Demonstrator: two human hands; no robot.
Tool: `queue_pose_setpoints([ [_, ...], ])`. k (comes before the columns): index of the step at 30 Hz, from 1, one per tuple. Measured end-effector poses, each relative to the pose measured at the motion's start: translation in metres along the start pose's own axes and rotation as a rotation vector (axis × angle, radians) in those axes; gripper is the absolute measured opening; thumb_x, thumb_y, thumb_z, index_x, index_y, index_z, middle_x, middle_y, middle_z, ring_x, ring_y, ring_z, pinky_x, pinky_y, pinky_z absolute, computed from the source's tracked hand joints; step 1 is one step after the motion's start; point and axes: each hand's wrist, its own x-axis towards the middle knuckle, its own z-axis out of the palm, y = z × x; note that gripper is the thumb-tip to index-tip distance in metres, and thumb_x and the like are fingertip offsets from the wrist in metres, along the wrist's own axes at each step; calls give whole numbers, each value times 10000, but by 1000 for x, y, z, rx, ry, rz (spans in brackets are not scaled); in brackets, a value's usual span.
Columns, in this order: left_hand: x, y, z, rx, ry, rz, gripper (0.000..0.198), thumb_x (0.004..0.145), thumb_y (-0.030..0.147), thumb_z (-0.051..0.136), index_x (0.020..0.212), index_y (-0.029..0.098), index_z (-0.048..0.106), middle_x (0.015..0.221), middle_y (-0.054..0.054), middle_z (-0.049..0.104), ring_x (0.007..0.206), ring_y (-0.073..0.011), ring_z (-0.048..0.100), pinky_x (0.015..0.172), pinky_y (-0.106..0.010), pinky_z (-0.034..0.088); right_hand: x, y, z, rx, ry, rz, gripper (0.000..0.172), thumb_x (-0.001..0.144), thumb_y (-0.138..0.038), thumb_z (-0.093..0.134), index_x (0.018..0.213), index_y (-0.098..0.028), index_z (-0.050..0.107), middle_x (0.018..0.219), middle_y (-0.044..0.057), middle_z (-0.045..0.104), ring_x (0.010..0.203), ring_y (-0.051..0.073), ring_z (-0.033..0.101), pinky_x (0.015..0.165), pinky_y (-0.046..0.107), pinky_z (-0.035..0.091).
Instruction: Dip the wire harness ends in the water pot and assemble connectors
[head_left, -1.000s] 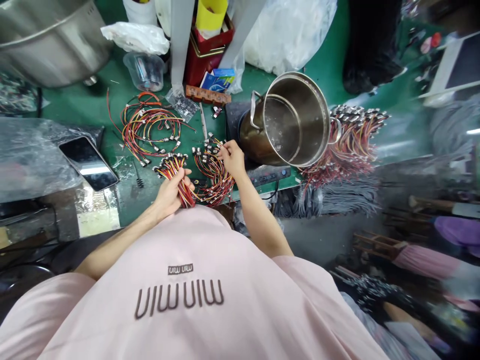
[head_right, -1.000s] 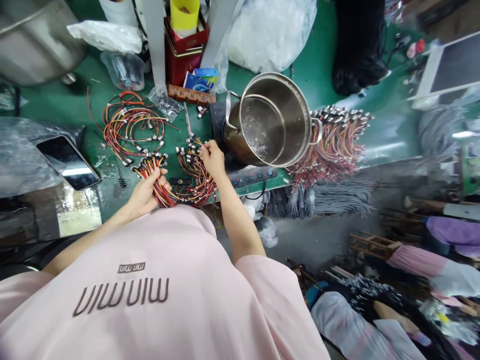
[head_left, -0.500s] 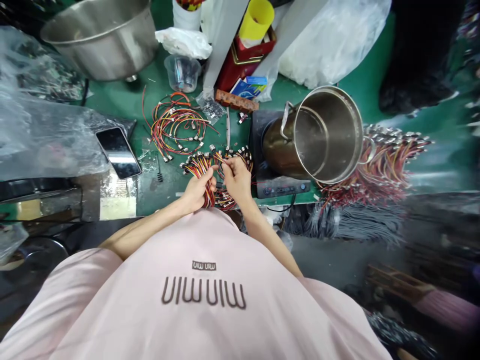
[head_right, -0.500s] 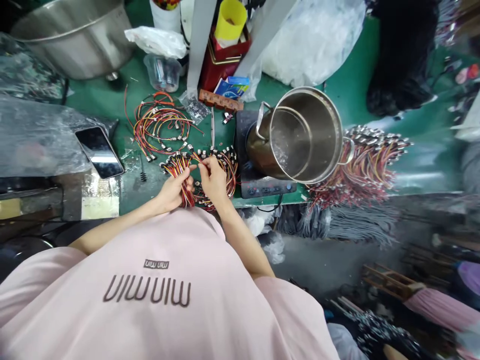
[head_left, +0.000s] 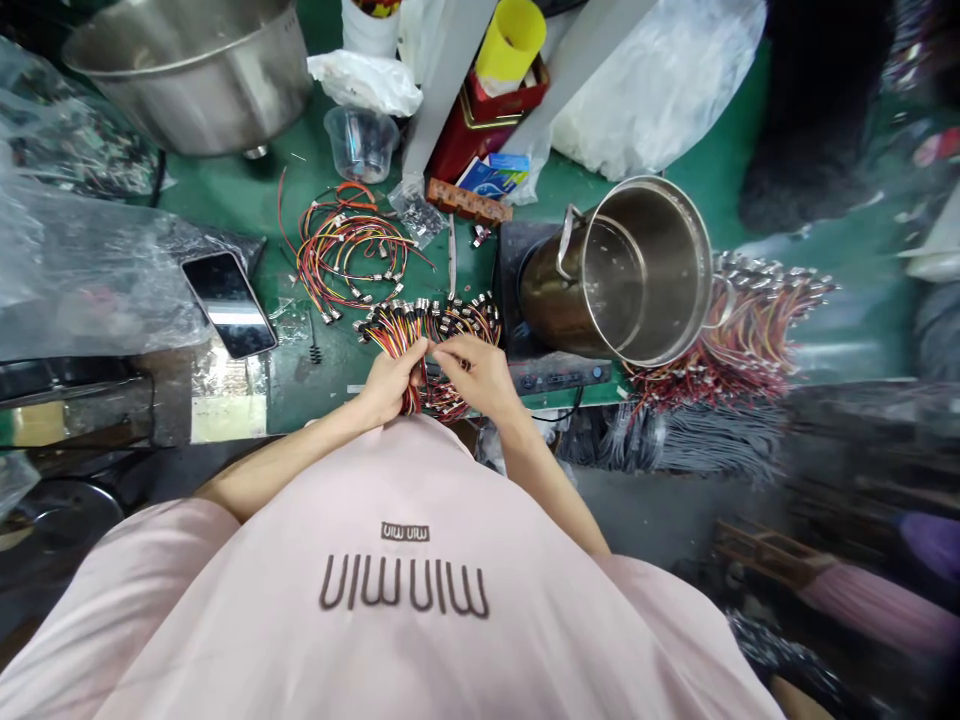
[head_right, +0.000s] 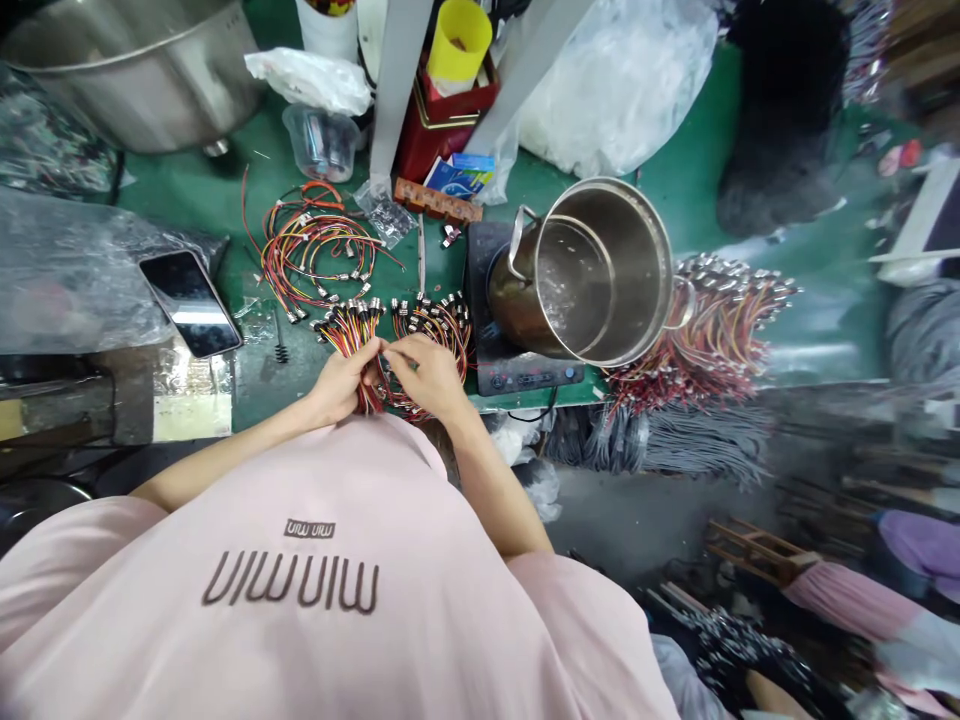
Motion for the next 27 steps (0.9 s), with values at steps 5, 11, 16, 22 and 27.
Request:
queue_pose_setpoints([
  [5, -4, -3, 2, 148, -78, 2, 300, 734, 413, 762, 752, 133, 655, 518, 30, 545, 396, -49, 376, 408, -206, 261, 30, 17, -24, -2, 17, -26, 509, 796, -495, 693, 1229, -238, 621, 1212, 101, 577, 1043, 234, 579, 844, 385, 523],
  [11, -8, -5, 5, 254, -120, 13, 236, 767, 351, 718, 769, 119, 672, 677, -30, 672, 407, -46, 390, 403, -216, 273, 55, 24, -31, 63, -267, -92, 457, 753, -510, 742, 1116, -239, 681, 1066, 60, 656, 962, 219, 599, 857, 386, 508],
  [16, -10, -4, 5, 271, -148, 17, 252, 762, 359, 718, 786, 111, 682, 608, -8, 622, 396, -43, 373, 389, -217, 234, 59, 26, -33, 148, -254, -71, 313, 733, -407, 777, 988, -233, 728, 917, 23, 673, 793, 160, 592, 784, 328, 500],
  [22, -9, -4, 4, 239, -142, 14, 266, 739, 376, 741, 762, 116, 687, 583, 0, 599, 397, -40, 359, 392, -218, 219, 56, 32, -25, 155, -194, -54, 181, 777, -349, 710, 887, -211, 750, 861, 24, 701, 769, 158, 620, 777, 328, 499],
  [27, -7, -5, 2, 215, -137, -13, 285, 725, 393, 752, 756, 117, 690, 601, -6, 610, 411, -41, 374, 397, -216, 234, 51, 39, -29, 347, -142, 39, 280, 843, -410, 621, 1024, -227, 731, 972, 26, 731, 862, 164, 655, 807, 332, 527],
])
